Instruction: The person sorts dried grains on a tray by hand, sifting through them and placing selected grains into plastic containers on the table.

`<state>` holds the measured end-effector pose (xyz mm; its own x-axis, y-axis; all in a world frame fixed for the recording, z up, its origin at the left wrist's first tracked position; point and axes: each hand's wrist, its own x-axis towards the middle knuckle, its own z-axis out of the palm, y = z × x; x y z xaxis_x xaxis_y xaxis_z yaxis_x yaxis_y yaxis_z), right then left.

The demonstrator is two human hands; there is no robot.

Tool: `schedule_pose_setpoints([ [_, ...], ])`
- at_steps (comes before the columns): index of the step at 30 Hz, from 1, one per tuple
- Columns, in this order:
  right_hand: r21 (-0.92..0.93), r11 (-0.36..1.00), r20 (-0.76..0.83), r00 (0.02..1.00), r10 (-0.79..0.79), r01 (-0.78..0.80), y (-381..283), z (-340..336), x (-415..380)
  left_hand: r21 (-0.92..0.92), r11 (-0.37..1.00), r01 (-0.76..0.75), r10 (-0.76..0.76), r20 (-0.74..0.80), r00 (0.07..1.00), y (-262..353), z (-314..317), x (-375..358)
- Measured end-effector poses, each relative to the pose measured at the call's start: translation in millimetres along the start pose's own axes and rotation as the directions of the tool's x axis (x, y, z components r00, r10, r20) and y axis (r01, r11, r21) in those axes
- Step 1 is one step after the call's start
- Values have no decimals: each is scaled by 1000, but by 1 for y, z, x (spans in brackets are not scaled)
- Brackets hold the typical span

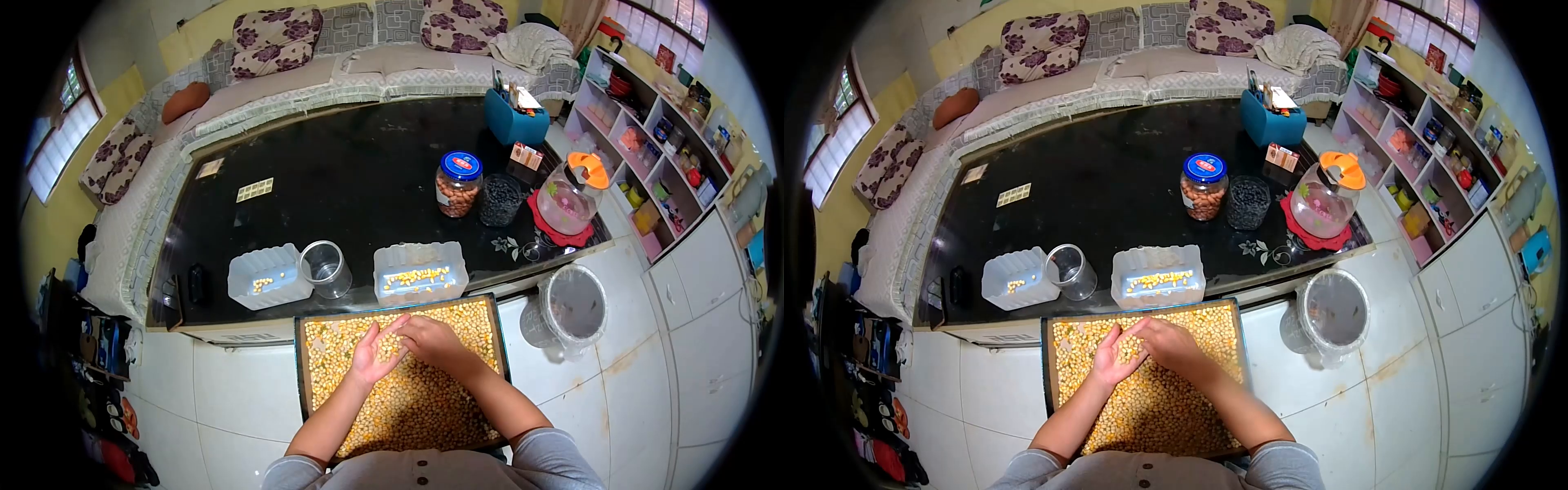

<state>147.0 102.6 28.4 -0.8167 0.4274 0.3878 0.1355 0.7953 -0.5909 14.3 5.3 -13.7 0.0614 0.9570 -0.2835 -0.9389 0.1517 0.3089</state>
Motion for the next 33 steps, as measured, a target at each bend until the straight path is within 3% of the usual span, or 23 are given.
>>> schedule_pose_setpoints([
  [17, -38, 997, 108, 992, 64, -60, -5, -11, 3, -28, 1000, 4, -7, -108, 994, -1, 4, 1],
  [23, -102, 992, 127, 988, 84, -72, -2, -3, 1, -43, 998, 45, -41, 89, 995, 1, -5, 0],
  [25, -95, 994, 115, 991, 68, -57, -1, -1, 1, -17, 1000, 13, -14, -48, 999, -1, 1, 0],
  [29, -100, 995, 79, 997, 16, -8, -1, 1, 1, 13, 1000, 6, -6, 12, 1000, -1, 0, 1],
  [31, -98, 995, 83, 996, 34, -26, 2, 5, 0, -1, 1000, 5, -5, -115, 993, -1, 19, -1],
  [33, -95, 995, 74, 997, 10, -3, 1, 3, 1, -9, 1000, 9, -9, -23, 1000, -1, 4, 1],
])
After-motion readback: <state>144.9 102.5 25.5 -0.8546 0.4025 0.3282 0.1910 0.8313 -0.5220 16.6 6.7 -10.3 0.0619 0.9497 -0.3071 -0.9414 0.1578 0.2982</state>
